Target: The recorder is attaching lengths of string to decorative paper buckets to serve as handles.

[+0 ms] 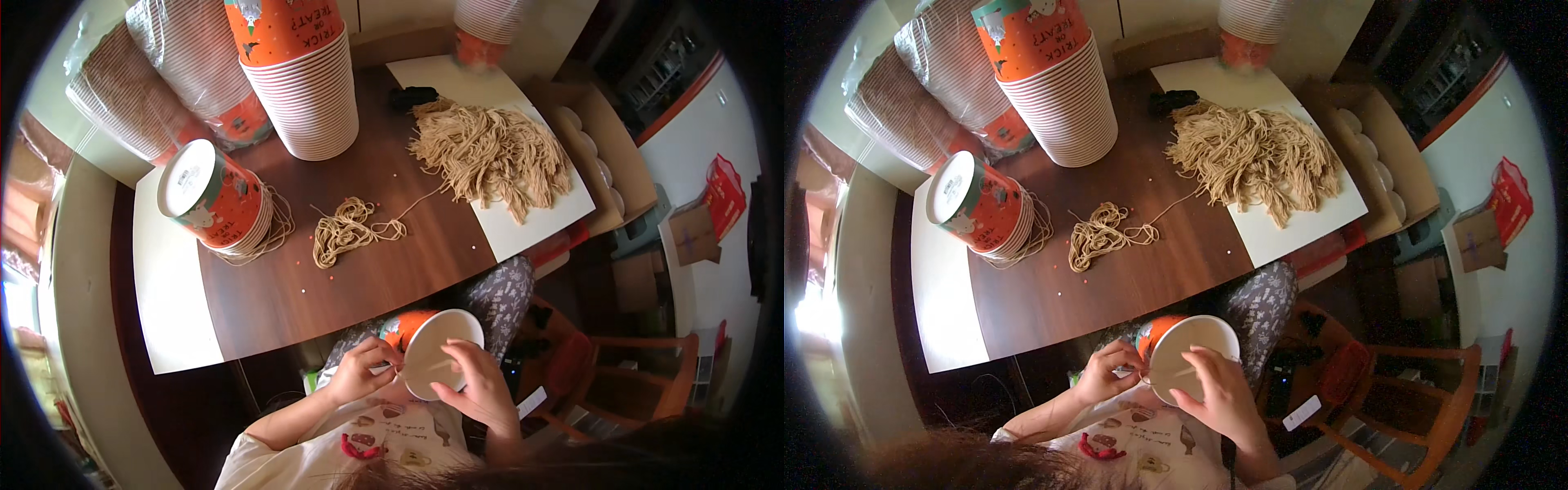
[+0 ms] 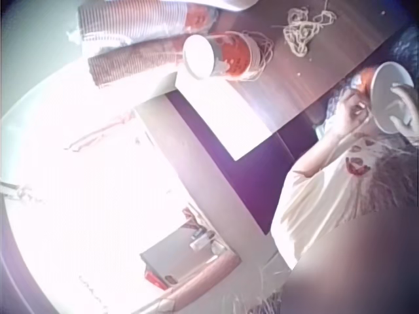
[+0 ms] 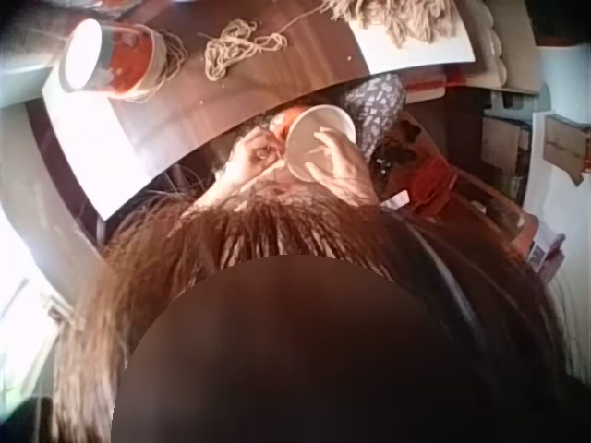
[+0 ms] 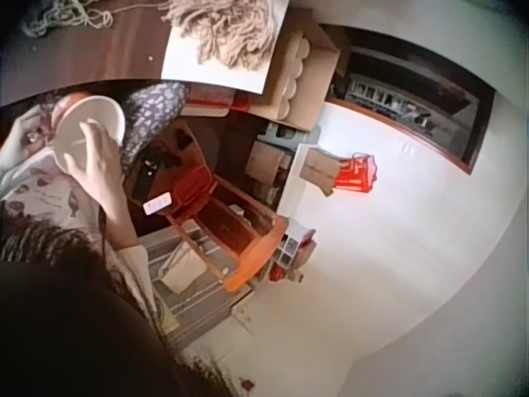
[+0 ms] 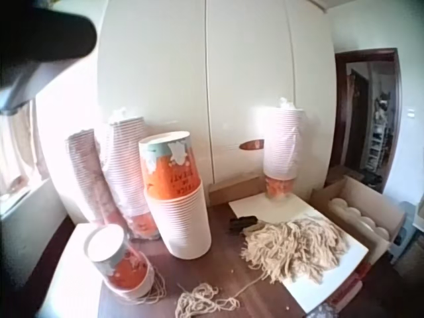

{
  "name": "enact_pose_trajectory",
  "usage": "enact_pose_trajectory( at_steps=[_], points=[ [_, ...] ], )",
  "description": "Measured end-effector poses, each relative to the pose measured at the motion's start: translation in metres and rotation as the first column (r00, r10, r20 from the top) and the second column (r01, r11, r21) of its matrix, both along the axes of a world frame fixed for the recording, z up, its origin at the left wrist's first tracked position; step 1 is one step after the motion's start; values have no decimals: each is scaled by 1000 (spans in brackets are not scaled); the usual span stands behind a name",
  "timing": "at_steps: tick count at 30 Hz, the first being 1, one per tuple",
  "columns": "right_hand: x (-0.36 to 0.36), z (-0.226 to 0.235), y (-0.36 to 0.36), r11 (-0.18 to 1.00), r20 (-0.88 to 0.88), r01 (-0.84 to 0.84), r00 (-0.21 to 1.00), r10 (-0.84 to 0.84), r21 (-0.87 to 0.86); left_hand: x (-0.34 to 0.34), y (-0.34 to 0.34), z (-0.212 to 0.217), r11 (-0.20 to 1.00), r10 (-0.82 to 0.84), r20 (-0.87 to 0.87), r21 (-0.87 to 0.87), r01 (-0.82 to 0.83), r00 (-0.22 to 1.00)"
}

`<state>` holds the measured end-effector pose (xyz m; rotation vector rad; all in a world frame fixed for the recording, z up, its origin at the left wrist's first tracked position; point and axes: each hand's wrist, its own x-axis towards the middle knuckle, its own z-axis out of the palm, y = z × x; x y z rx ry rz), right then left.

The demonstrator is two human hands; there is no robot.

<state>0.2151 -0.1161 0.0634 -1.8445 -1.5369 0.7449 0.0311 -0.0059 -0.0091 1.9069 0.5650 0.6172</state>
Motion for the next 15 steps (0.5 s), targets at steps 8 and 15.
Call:
enact_pose_trajectory(
  at_steps=[8,15],
  points=[
    [-29,-37,5,989,119,-106,988,94,106,9,-8,4,976,42,-92,217,-22,995],
    [-35,-55,2,983,-91,41,996,-25,177,10,-7,0,959,29,-115,283,5,993]
  ],
)
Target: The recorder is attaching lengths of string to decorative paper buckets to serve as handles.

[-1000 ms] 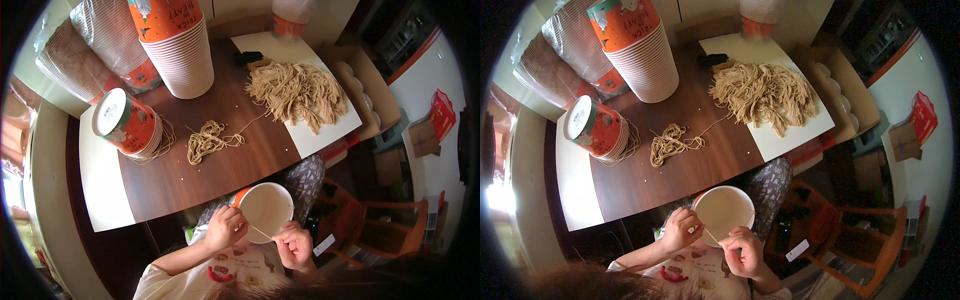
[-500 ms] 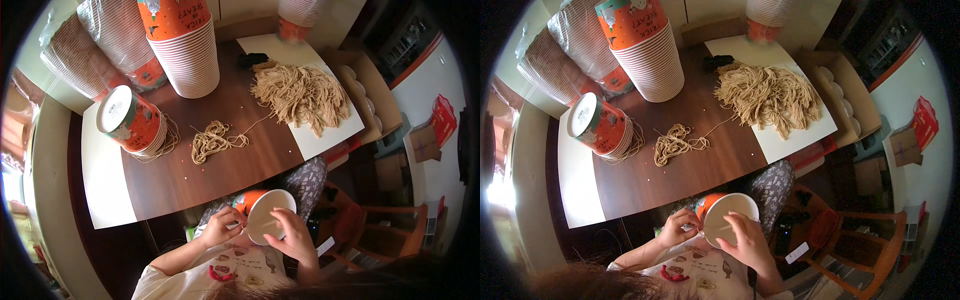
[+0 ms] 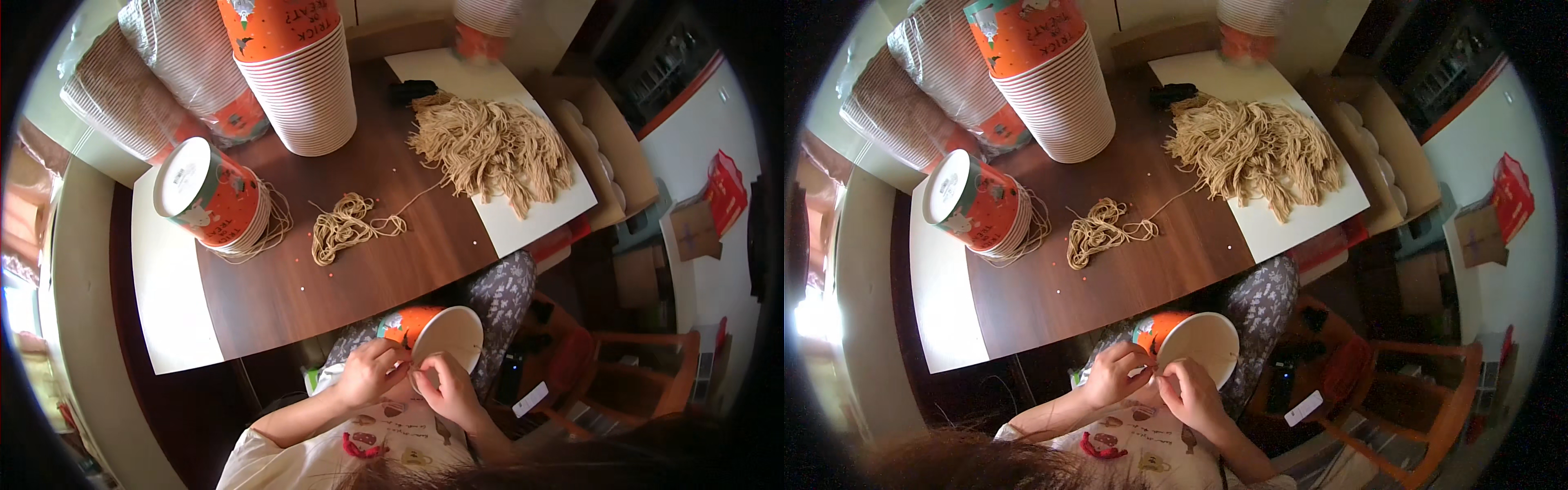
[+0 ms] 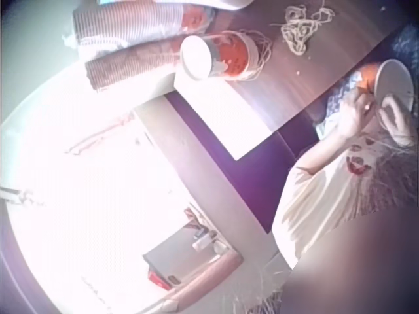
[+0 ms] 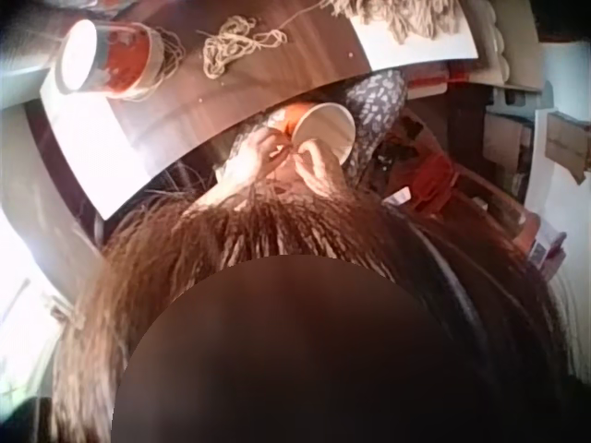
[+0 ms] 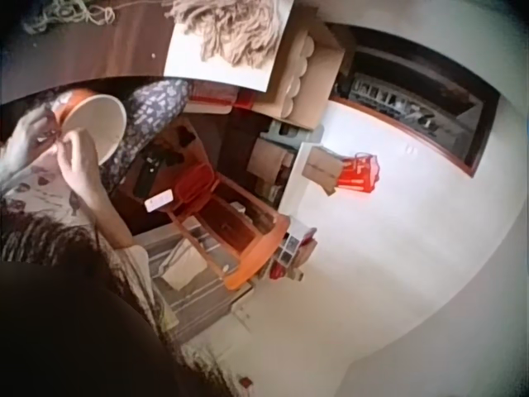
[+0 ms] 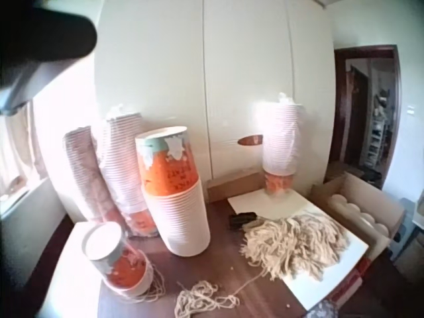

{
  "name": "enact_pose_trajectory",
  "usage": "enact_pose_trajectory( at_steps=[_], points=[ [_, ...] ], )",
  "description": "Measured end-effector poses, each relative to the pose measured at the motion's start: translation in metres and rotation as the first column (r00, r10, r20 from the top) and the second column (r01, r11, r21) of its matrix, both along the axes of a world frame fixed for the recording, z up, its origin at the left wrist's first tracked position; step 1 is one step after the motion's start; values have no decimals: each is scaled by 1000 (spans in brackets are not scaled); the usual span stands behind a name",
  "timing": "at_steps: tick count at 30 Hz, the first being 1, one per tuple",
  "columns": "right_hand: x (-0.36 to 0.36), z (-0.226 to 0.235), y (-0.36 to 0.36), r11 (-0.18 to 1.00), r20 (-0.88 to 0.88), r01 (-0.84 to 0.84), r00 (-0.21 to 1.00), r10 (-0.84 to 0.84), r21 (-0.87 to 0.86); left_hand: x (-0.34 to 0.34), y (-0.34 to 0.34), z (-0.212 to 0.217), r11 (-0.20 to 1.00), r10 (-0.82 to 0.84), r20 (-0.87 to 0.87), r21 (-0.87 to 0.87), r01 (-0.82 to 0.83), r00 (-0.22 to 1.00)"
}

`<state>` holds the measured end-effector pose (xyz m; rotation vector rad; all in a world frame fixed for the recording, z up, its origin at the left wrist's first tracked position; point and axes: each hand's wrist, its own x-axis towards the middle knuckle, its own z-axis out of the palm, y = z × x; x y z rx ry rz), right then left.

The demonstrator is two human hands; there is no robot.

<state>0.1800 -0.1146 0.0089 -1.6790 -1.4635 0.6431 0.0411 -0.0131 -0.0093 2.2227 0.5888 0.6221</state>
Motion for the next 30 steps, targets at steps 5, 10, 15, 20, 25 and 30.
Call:
enact_pose_trajectory(
  at_steps=[5,10,15,20,25,30],
  points=[
    [-1,-7,-1,998,-88,-48,995,46,-26,1,-1,-2,998,-7,-3,64,8,1000],
    [-2,-7,-2,998,-224,-12,975,-2,-63,1,0,0,997,-12,-5,72,12,1000],
    [-4,-3,2,992,-235,60,968,-85,-114,0,-1,3,996,-2,-15,87,4,1000],
    [-1,-17,-1,999,-233,-44,972,40,-13,0,1,1,996,3,9,85,-4,1000],
    [-7,-14,-3,992,-405,42,910,-85,-116,1,1,1,999,-4,52,37,2,999],
    [-6,-15,-5,970,-506,-44,858,-85,-237,1,1,4,1000,-3,32,29,2,999]
  ],
)
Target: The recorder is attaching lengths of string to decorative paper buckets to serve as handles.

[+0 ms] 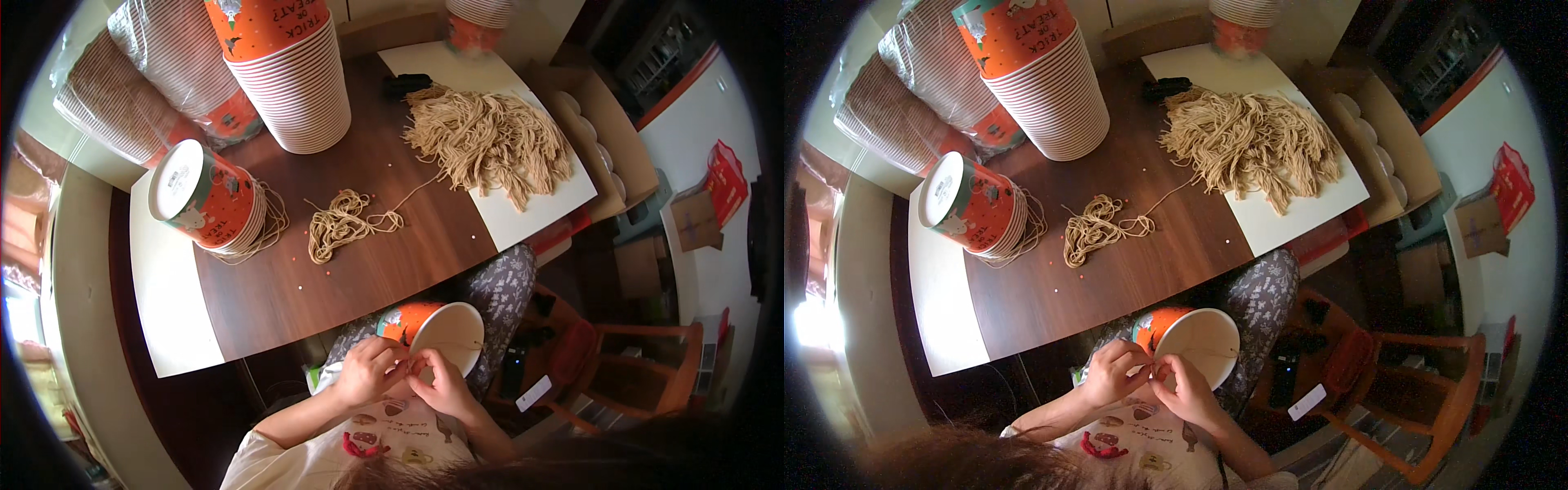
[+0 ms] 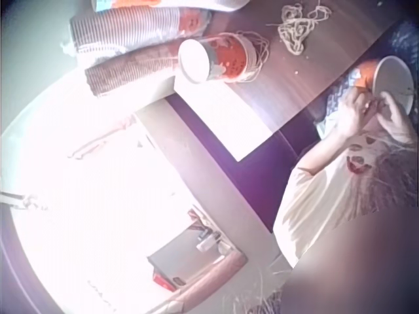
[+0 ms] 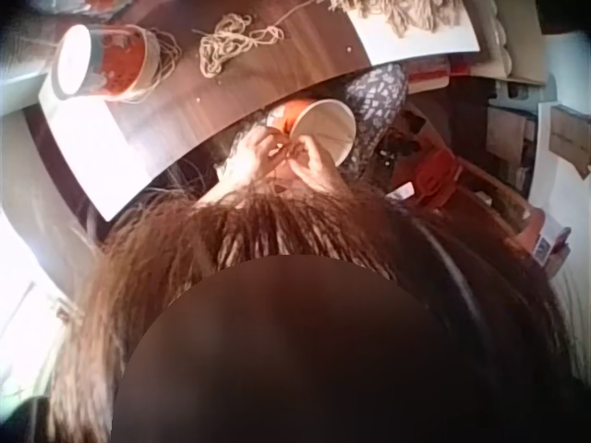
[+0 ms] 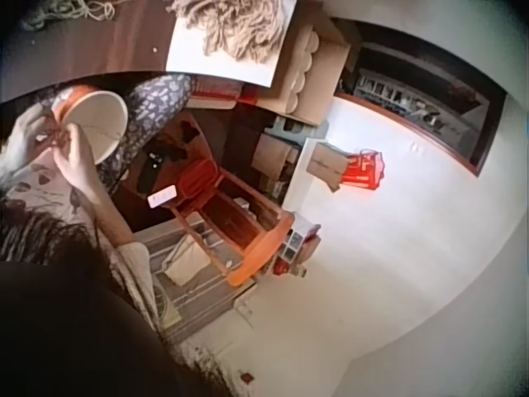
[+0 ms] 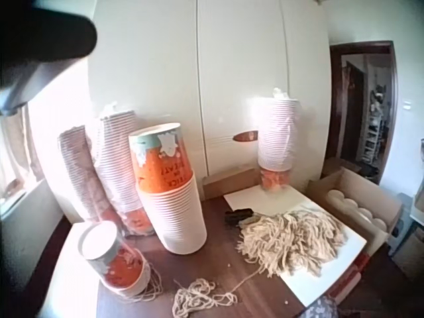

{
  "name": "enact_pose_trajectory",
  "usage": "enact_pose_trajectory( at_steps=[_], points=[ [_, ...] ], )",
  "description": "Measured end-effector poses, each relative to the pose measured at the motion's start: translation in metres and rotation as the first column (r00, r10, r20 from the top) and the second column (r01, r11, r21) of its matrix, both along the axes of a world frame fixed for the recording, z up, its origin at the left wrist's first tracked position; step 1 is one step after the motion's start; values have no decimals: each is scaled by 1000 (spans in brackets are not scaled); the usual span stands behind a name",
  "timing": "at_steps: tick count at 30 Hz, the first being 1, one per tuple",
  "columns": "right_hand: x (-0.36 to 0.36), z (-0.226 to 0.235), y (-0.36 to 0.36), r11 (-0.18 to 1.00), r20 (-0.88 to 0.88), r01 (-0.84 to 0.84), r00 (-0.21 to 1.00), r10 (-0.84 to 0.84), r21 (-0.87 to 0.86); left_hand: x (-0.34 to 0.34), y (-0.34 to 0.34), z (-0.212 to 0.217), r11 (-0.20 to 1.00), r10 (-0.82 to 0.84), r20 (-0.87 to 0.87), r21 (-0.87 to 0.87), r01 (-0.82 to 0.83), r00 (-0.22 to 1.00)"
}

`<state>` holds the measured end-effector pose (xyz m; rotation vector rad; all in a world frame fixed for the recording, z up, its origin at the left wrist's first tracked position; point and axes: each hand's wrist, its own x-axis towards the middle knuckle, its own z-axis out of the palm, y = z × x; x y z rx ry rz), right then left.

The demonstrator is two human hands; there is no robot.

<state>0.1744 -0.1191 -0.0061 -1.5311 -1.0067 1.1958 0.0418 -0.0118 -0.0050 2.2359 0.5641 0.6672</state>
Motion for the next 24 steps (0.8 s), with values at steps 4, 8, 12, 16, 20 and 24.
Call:
enact_pose_trajectory(
  at_steps=[4,8,12,16,20,24],
  points=[
    [3,5,5,999,257,2,966,-11,37,-2,-3,-2,1000,9,-14,11,-9,1000],
    [2,3,5,977,540,-59,839,-62,203,0,-2,-1,1000,11,-5,6,-11,1000],
    [3,4,2,974,556,-61,828,-71,216,1,-1,0,999,1,-26,46,0,1000],
    [2,23,-1,982,354,-47,935,-21,182,2,-1,0,998,-3,-33,55,5,999],
    [1,29,-1,993,226,-20,974,-7,118,4,-2,2,997,-10,-33,72,12,999],
    [-1,31,-3,994,189,-11,982,-9,105,4,-6,4,999,22,-70,40,-19,997]
  ],
)
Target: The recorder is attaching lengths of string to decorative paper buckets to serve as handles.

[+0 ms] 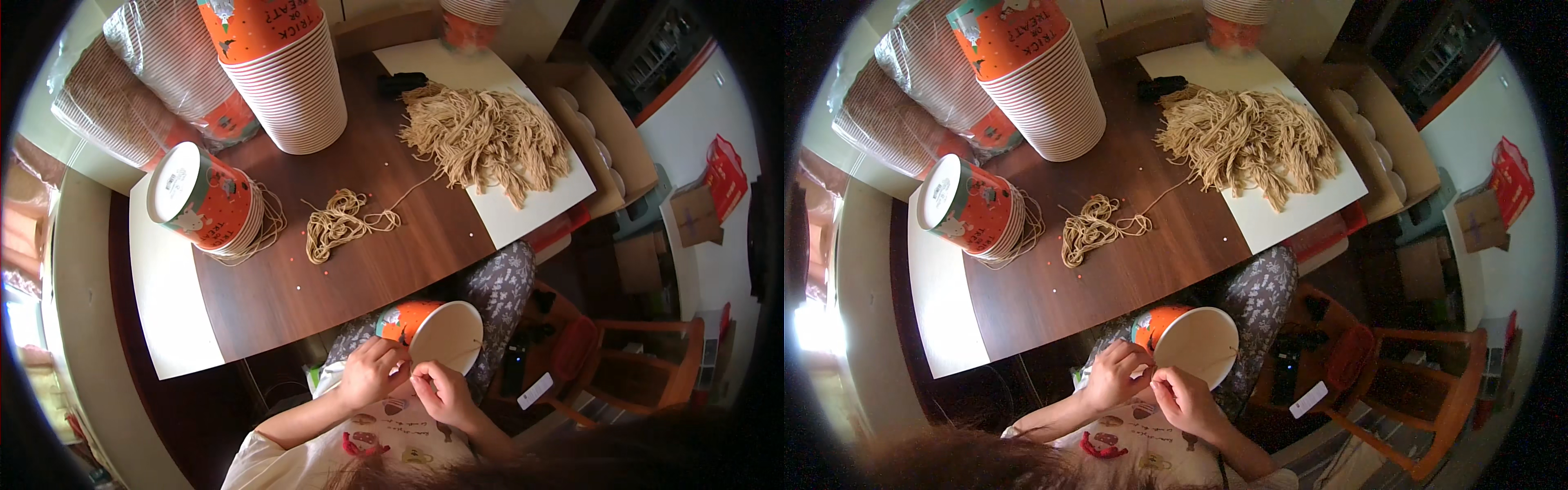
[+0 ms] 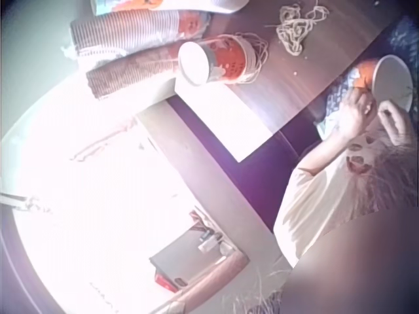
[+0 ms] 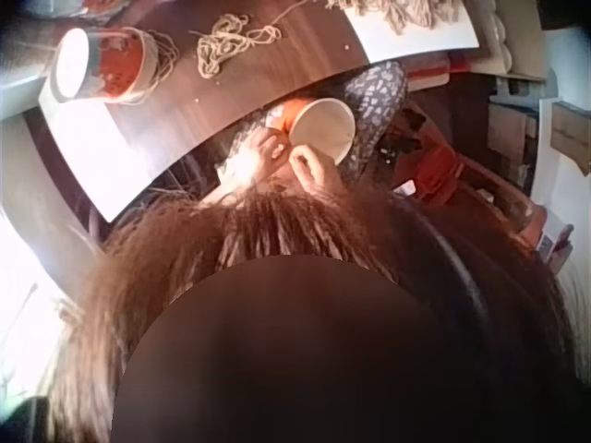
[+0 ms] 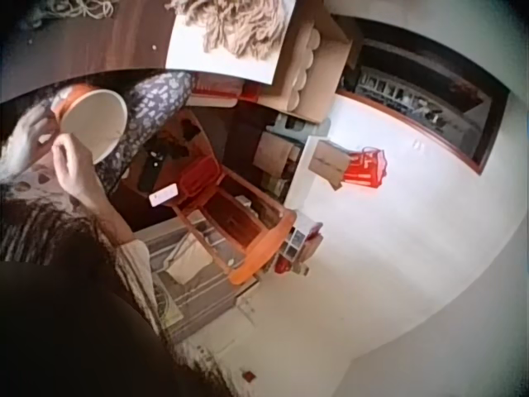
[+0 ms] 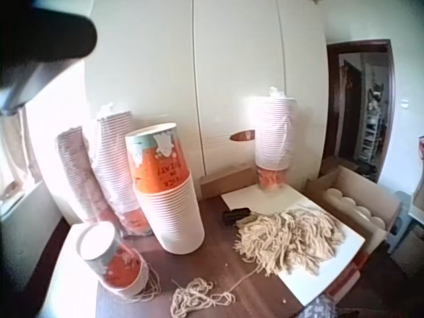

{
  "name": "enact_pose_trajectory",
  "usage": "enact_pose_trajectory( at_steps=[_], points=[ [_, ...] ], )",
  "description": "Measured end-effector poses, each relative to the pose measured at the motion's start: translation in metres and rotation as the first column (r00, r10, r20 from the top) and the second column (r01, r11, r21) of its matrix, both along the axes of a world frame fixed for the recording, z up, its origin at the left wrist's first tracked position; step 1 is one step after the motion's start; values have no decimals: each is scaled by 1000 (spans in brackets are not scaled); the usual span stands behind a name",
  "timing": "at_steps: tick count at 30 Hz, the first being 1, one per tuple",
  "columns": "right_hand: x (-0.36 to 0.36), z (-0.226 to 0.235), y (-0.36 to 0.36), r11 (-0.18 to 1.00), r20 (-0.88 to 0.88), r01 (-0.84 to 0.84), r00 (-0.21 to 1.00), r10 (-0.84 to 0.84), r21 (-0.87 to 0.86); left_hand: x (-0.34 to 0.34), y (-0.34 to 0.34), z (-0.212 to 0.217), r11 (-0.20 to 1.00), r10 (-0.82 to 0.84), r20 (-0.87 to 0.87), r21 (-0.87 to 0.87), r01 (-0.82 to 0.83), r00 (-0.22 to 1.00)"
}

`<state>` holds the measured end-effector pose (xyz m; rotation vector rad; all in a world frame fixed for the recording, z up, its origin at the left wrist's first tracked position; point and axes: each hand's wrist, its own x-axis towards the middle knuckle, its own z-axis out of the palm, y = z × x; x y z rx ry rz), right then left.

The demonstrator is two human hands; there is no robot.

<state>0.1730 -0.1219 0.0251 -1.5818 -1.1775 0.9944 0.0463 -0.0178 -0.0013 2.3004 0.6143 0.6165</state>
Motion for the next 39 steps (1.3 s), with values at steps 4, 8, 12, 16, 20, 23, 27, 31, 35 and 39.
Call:
enact_pose_trajectory(
  at_steps=[4,8,12,16,20,23,27,31,35,39],
  points=[
    [-8,-1,-4,999,-49,27,998,-28,-19,-1,-6,2,999,44,-53,-17,-45,998],
    [-13,-5,1,1000,-2,1,1000,-1,0,-3,-13,1,983,86,-132,-151,-106,987],
    [-14,1,3,999,10,-50,999,50,-4,-3,-13,0,958,110,-136,-248,-142,985],
    [-10,5,5,999,-35,-34,999,34,-13,4,-9,-2,933,192,-126,-283,-220,973],
    [0,8,0,980,-40,-195,980,193,-37,9,-2,-7,943,161,-222,-252,-216,962],
    [17,44,-6,950,91,-303,947,308,-72,7,3,4,918,117,-196,-352,-181,974],
    [29,100,4,911,196,-404,903,383,78,-19,23,43,920,149,-170,-337,-200,974],
    [31,124,-2,868,498,-427,827,261,254,-40,46,76,944,99,-17,-316,-99,995],
    [36,170,29,795,479,-462,841,252,393,-59,69,129,894,174,103,-434,-114,979],
    [27,183,85,630,743,-636,655,137,445,-97,102,143,889,443,390,-75,-451,807]
  ],
)
